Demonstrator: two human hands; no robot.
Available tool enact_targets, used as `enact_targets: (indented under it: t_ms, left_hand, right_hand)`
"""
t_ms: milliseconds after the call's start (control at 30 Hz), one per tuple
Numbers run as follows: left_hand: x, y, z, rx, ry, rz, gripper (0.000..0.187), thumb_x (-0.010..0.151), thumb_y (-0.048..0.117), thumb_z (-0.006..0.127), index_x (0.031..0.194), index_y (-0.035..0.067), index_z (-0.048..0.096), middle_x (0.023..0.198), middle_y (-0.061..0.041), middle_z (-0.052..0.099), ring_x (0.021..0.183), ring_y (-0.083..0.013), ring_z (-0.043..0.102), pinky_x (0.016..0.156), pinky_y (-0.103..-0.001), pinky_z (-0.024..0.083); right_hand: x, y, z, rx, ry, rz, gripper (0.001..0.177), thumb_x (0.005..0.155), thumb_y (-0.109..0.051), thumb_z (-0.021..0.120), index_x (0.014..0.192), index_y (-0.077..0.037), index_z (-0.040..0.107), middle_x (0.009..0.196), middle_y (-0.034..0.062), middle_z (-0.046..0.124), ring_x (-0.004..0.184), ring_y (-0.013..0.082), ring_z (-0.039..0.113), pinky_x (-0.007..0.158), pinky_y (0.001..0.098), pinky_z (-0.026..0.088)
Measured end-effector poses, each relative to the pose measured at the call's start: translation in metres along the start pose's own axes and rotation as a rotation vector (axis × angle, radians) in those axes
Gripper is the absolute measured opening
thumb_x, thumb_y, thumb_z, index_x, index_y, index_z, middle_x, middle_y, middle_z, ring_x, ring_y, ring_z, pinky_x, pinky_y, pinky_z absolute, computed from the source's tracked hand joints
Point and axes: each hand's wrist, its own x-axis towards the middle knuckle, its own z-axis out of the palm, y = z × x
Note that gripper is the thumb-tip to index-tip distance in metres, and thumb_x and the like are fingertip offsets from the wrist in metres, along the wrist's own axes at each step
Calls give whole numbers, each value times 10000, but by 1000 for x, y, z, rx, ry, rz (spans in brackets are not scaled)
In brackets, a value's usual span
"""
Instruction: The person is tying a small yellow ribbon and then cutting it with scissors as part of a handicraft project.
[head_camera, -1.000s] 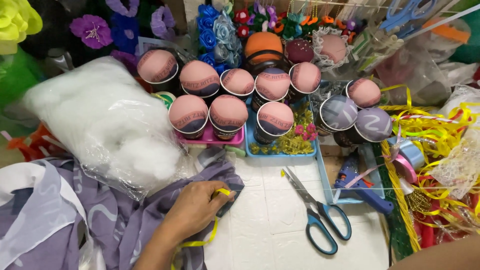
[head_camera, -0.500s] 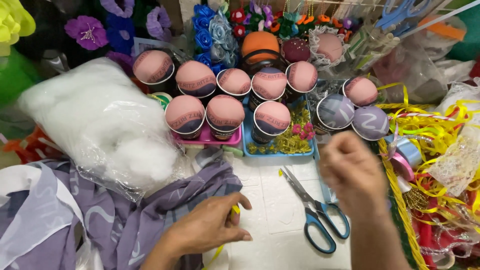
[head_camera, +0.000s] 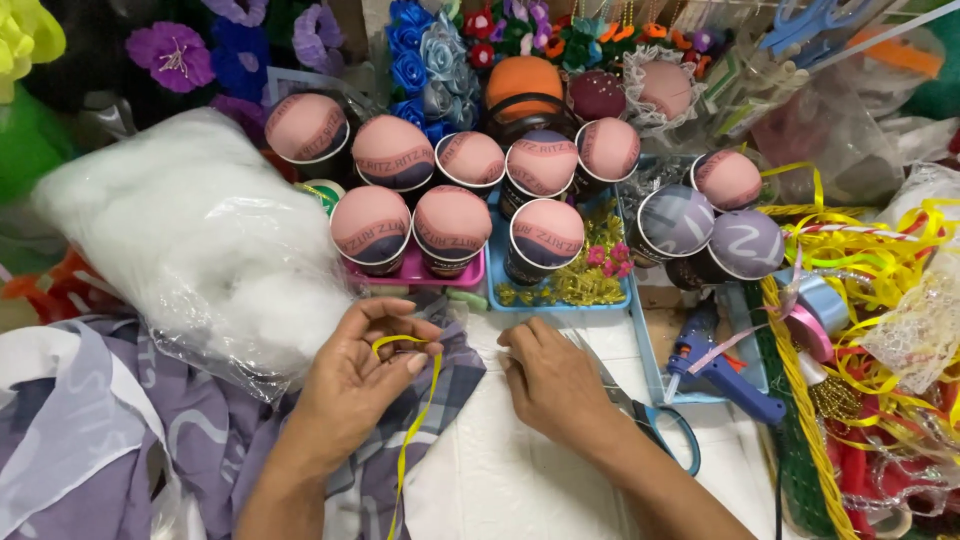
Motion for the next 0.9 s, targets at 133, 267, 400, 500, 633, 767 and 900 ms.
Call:
enact_targets:
  t_ms: [133, 267, 400, 500, 633, 767, 900]
  left_hand:
    - [0, 3, 5, -74, 16, 14, 354, 918, -34, 628, 1254, 32, 540, 1180, -210, 738, 1091, -293, 754, 1013, -352, 577]
    - [1, -3, 11, -63, 69, -30, 195, 935, 51, 650, 1122, -2, 638, 1063, -213, 777, 976, -294, 779, 957, -390, 635]
    - [1, -17, 15, 41, 70, -70, 199, 939, 120, 667, 1070, -15, 733, 865, -181, 779, 828, -229, 784, 804, -351, 693]
    - [1, -21, 19, 75, 45, -83, 204, 946, 147, 662, 1047, -13, 738, 800, -156, 760, 749, -195, 733, 742, -313, 665]
    - [1, -24, 22, 130, 51, -124, 207, 943, 142, 665, 1073, -3, 733, 784, -131, 754, 717, -179, 716, 705, -293, 643]
    - [2, -30, 23, 97, 16, -122, 201, 943, 140, 671, 1061, -17, 716, 780, -131, 742, 700, -168, 688, 693, -271, 597]
    - [2, -40, 23, 77, -17, -126, 175, 950, 121, 667, 1050, -17, 706, 784, -126, 738, 687, -165, 679, 699, -261, 568]
  right_hand:
    - [-11, 3, -53, 141, 71, -6, 215, 989, -223, 549, 1176, -144, 620, 1176, 18, 654, 714, 222, 666, 605, 434, 524]
    - [-24, 29, -85, 37, 352, -55, 186, 994, -141, 556, 1142, -79, 650, 1116, 70, 687, 1003, 241, 673, 783, 365, 550]
    - [-23, 58, -69, -315, 249, -122, 175, 899, -117, 609, 1066, -83, 650, 1048, 93, 667, 945, 305, 590, 772, 428, 510]
    - [-17, 58, -55, -415, 144, -236, 120, 948, -244, 620, 975, -130, 594, 937, 76, 599, 884, 305, 553, 688, 436, 439]
    - [-10, 63, -36, -571, 41, -294, 76, 904, -153, 577, 972, -125, 593, 880, 98, 575, 787, 305, 543, 682, 451, 418]
    - [-4, 65, -26, -651, 25, -334, 150, 767, -69, 615, 901, -113, 565, 839, 101, 558, 746, 291, 526, 681, 430, 398]
    - [-1, 67, -22, -579, 113, -353, 149, 755, 22, 562, 832, -104, 539, 802, 92, 540, 738, 284, 512, 690, 409, 378]
